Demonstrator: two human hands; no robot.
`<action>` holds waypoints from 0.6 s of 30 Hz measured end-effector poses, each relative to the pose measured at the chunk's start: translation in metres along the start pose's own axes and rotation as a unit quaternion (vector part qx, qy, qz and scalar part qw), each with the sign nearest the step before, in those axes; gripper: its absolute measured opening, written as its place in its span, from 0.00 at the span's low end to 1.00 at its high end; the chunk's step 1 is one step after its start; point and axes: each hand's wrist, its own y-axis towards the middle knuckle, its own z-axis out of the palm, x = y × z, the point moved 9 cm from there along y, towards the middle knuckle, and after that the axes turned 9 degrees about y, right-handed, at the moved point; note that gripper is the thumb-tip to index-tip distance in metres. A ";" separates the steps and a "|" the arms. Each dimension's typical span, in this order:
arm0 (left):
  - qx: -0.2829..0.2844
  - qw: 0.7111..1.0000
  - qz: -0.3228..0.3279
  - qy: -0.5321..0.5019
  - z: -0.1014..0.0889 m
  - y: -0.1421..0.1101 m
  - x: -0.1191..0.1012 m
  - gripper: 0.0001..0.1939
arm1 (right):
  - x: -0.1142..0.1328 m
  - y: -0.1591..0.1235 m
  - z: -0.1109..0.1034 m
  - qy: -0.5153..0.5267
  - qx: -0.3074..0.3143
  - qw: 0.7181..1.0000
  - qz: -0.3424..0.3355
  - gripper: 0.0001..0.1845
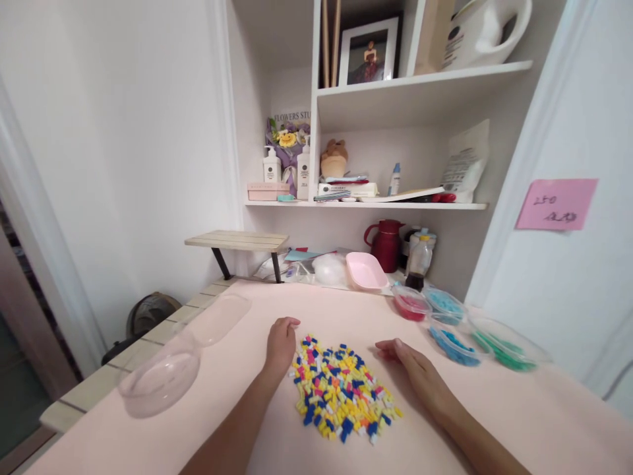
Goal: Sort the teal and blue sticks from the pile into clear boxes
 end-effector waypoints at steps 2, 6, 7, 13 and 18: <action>-0.006 0.999 0.024 0.034 -0.004 0.000 -0.007 0.19 | 0.000 0.000 0.003 0.014 0.013 1.000 0.004 0.37; -0.014 0.991 0.098 0.093 -0.019 -0.009 -0.036 0.20 | 0.001 0.000 0.005 0.036 0.033 0.999 -0.003 0.36; -0.012 0.987 0.121 0.106 -0.025 -0.013 -0.046 0.20 | 0.000 0.000 0.005 0.039 0.035 0.999 -0.002 0.36; -0.035 0.933 0.273 0.232 -0.101 -0.050 -0.095 0.19 | 0.002 -0.002 0.005 0.035 0.037 0.999 0.003 0.36; -0.179 0.841 0.261 0.439 -0.203 -0.068 -0.058 0.22 | 0.002 -0.001 0.006 0.047 0.040 0.998 0.002 0.37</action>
